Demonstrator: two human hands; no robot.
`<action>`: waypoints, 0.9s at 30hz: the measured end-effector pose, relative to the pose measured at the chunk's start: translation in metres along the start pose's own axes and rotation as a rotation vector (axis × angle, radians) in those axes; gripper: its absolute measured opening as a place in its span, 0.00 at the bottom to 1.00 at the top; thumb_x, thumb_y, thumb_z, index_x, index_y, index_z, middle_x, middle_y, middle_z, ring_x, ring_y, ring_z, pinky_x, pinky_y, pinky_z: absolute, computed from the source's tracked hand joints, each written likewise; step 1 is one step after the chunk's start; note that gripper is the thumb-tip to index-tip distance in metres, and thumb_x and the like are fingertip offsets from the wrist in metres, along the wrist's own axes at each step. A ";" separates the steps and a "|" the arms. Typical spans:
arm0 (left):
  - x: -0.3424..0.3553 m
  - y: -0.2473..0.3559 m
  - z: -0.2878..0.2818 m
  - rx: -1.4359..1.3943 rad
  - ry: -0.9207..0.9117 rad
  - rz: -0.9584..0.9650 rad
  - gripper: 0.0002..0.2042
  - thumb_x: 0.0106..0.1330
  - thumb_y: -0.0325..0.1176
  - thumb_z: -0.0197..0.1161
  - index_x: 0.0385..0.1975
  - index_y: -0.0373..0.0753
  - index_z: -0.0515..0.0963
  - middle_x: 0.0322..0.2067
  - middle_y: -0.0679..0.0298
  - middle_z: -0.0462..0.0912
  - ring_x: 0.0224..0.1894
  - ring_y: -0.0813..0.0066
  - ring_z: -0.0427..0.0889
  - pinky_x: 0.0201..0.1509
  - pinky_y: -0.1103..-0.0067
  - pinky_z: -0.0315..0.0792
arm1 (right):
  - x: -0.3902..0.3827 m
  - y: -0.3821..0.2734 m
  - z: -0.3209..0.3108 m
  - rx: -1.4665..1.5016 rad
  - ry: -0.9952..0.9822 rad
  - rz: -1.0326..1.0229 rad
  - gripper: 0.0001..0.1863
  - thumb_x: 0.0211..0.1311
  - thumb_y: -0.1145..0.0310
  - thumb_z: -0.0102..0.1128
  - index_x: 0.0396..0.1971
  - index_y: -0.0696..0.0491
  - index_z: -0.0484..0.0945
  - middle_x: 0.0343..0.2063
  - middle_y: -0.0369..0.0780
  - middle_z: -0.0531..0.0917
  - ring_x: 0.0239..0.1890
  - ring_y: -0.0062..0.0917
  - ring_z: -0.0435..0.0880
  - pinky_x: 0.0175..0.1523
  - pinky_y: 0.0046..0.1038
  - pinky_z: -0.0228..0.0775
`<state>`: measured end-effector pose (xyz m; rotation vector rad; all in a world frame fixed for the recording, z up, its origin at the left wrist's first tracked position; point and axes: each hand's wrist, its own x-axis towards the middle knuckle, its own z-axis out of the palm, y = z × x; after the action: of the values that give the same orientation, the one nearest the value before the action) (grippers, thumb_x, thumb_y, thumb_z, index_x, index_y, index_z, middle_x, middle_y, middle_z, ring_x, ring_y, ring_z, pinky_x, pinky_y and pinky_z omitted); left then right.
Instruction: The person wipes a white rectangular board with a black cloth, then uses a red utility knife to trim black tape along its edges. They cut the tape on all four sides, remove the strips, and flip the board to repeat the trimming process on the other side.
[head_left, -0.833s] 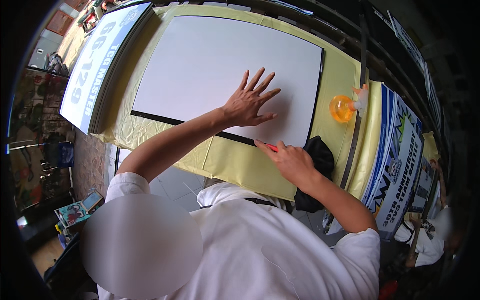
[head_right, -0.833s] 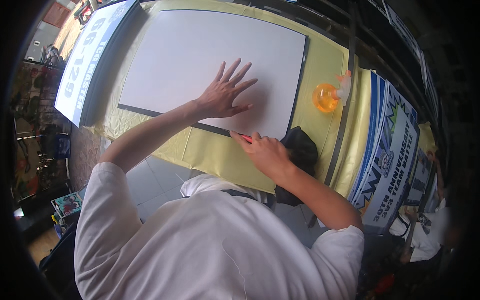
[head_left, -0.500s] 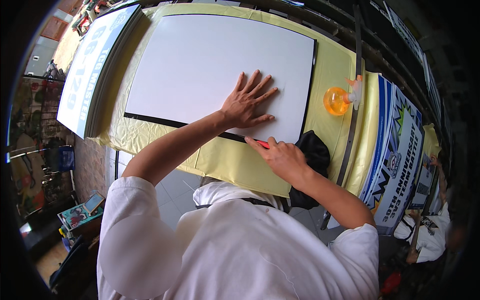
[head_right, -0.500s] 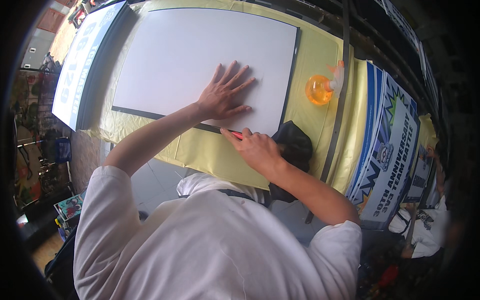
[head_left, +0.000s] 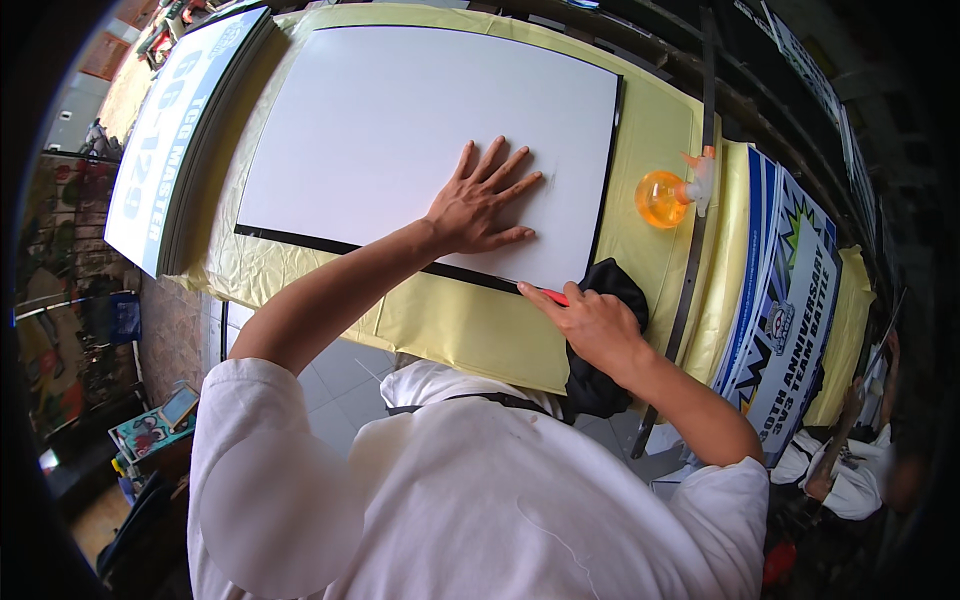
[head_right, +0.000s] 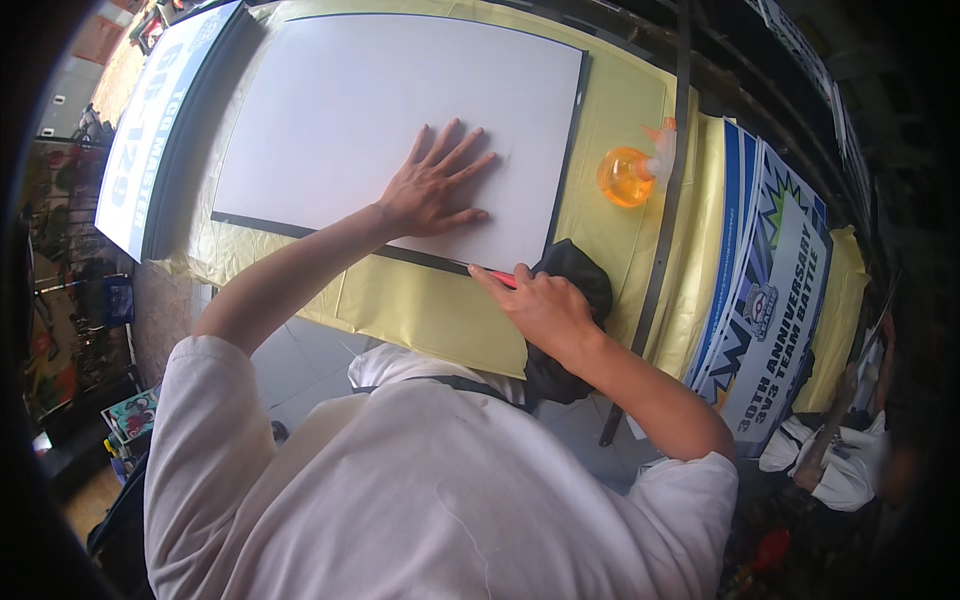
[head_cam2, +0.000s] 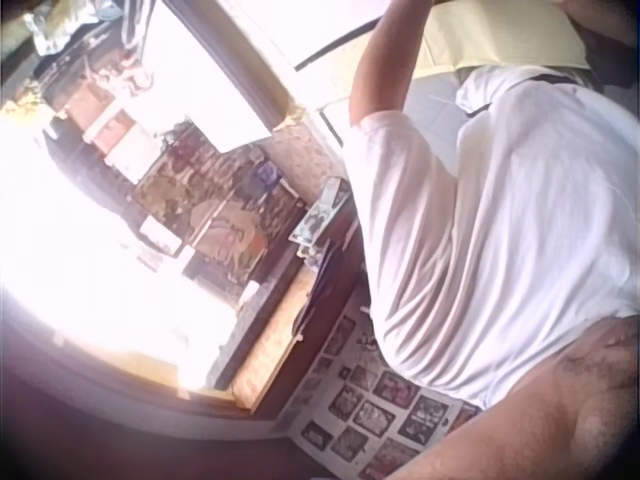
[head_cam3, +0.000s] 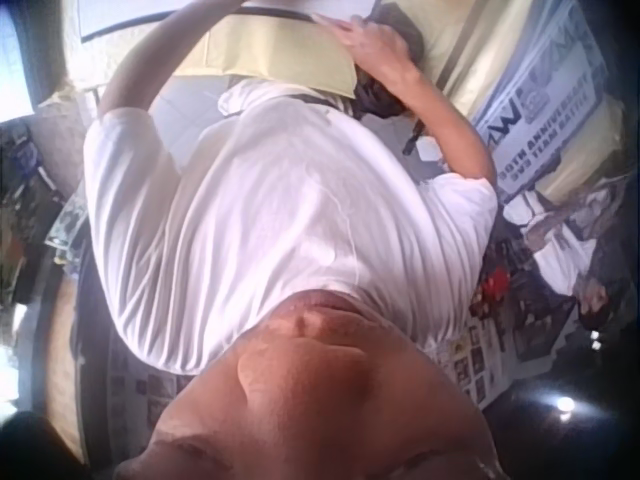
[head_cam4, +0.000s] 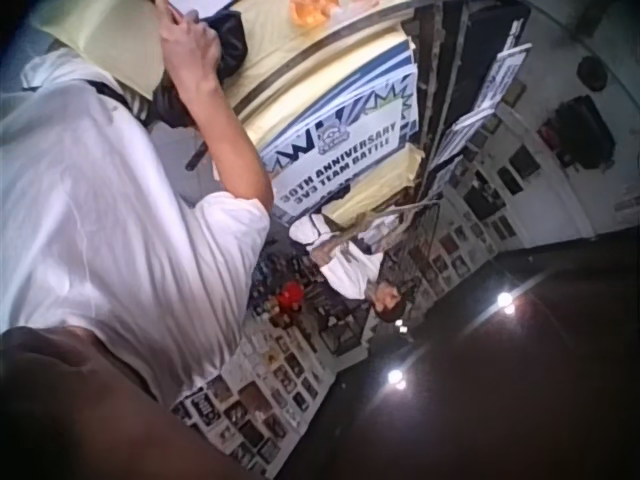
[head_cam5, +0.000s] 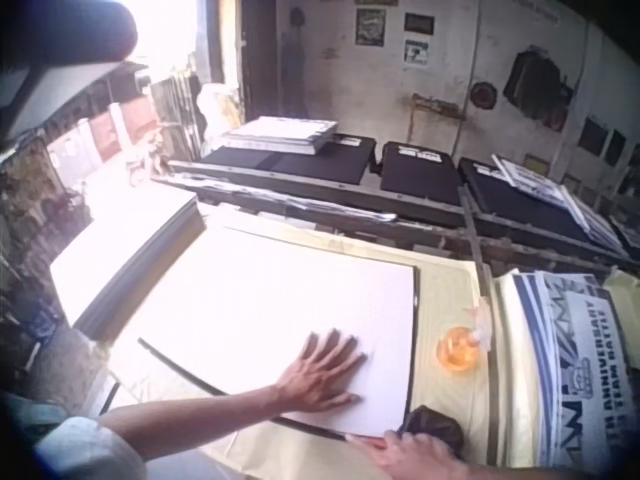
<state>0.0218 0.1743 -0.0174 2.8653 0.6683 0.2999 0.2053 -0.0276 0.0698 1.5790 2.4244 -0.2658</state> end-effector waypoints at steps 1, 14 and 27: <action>0.000 0.000 0.000 -0.005 0.002 0.001 0.41 0.69 0.68 0.50 0.78 0.56 0.54 0.79 0.58 0.46 0.80 0.45 0.39 0.79 0.43 0.36 | -0.005 0.004 0.000 -0.004 -0.006 0.002 0.40 0.61 0.72 0.58 0.75 0.35 0.63 0.30 0.43 0.79 0.24 0.30 0.85 0.29 0.30 0.82; 0.000 -0.001 0.001 0.008 -0.003 0.003 0.40 0.69 0.68 0.50 0.78 0.57 0.54 0.79 0.59 0.46 0.80 0.46 0.39 0.79 0.43 0.36 | -0.058 0.040 -0.003 -0.041 -0.131 0.046 0.44 0.60 0.75 0.59 0.76 0.30 0.60 0.32 0.42 0.76 0.26 0.29 0.83 0.28 0.32 0.78; 0.002 0.001 -0.001 0.014 -0.013 0.009 0.40 0.69 0.68 0.50 0.78 0.56 0.54 0.79 0.58 0.46 0.80 0.45 0.40 0.79 0.43 0.36 | -0.083 0.055 -0.005 -0.052 -0.159 0.083 0.47 0.57 0.77 0.62 0.76 0.30 0.59 0.32 0.42 0.77 0.26 0.31 0.84 0.30 0.35 0.80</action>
<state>0.0233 0.1747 -0.0156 2.8815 0.6577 0.2789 0.2878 -0.0771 0.0979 1.5685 2.2235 -0.2980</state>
